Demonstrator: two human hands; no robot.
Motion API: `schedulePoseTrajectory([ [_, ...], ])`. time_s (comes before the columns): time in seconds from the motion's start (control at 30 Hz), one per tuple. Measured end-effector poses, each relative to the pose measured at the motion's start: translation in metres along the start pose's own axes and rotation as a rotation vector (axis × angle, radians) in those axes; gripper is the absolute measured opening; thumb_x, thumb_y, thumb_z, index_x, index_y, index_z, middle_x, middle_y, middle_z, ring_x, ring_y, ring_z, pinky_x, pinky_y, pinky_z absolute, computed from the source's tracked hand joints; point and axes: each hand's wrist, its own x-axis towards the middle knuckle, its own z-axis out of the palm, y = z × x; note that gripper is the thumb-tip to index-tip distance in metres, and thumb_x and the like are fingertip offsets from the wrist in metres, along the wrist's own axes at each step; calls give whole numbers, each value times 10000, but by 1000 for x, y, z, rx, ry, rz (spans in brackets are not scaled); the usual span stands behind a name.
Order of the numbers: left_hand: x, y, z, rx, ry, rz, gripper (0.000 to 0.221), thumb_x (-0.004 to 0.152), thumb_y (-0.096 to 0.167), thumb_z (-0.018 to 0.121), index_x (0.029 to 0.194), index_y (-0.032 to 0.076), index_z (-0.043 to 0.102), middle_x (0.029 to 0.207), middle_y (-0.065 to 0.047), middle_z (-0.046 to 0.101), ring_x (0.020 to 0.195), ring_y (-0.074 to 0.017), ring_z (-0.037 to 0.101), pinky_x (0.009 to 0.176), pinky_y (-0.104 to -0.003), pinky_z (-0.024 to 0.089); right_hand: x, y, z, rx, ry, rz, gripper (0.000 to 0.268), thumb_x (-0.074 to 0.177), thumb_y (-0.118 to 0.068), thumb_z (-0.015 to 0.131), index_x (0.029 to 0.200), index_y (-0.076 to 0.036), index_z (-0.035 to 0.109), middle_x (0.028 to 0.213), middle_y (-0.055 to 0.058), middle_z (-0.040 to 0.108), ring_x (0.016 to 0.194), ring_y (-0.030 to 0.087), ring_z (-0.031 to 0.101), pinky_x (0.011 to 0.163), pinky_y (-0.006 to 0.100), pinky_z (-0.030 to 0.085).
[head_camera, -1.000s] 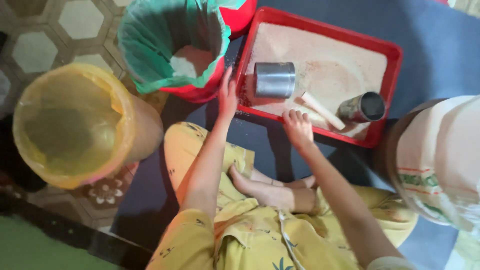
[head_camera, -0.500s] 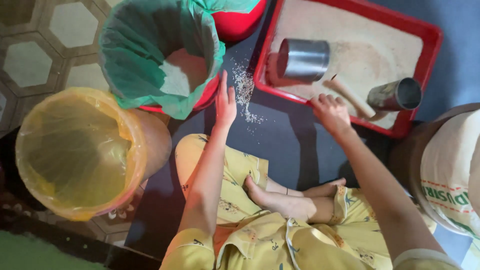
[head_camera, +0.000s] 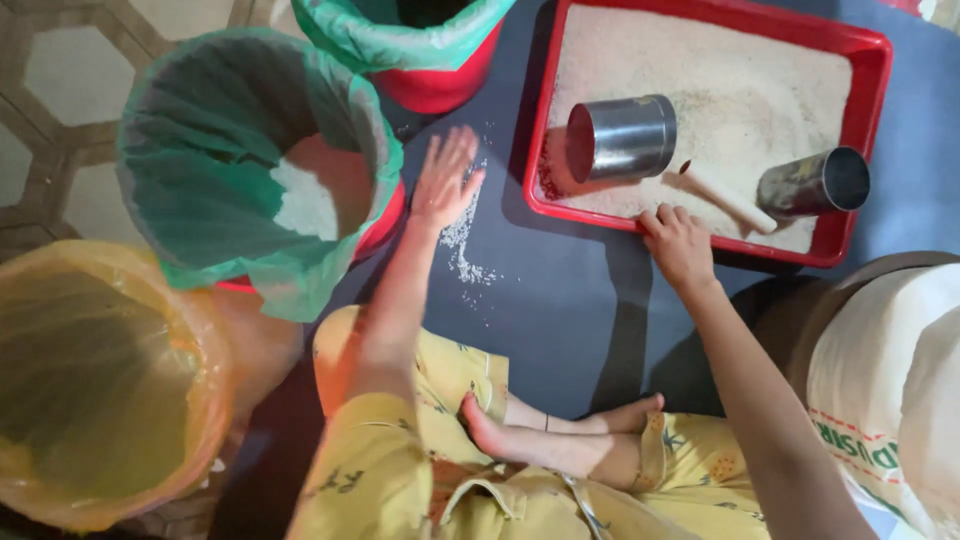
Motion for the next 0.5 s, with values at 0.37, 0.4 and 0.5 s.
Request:
schedulePoseTrajectory([
  [0.37, 5, 7, 0, -336, 33, 193, 543, 1083, 257, 469, 1587, 83, 370, 1579, -190, 429, 1481, -349, 376, 1257, -489, 249, -2, -2, 1, 18, 26, 22, 352, 759, -327, 812, 1022, -245, 593, 926, -7, 551, 912, 211, 621, 804, 332, 524],
  [0.4, 29, -5, 2, -282, 131, 125, 514, 1097, 201, 502, 1565, 16, 397, 1563, -226, 439, 1464, -367, 395, 1249, -468, 263, -1, -4, -2, 20, 22, 16, 357, 755, -320, 816, 1020, -237, 592, 923, -7, 552, 910, 212, 620, 806, 330, 524],
  [0.5, 67, -15, 22, -93, -33, 103, 572, 1073, 280, 502, 1584, 56, 375, 1628, -160, 371, 1511, -299, 349, 1273, -441, 215, -1, -3, -2, 25, 0, 12, 450, 680, -318, 859, 1040, -238, 602, 933, -4, 570, 909, 216, 626, 821, 336, 533],
])
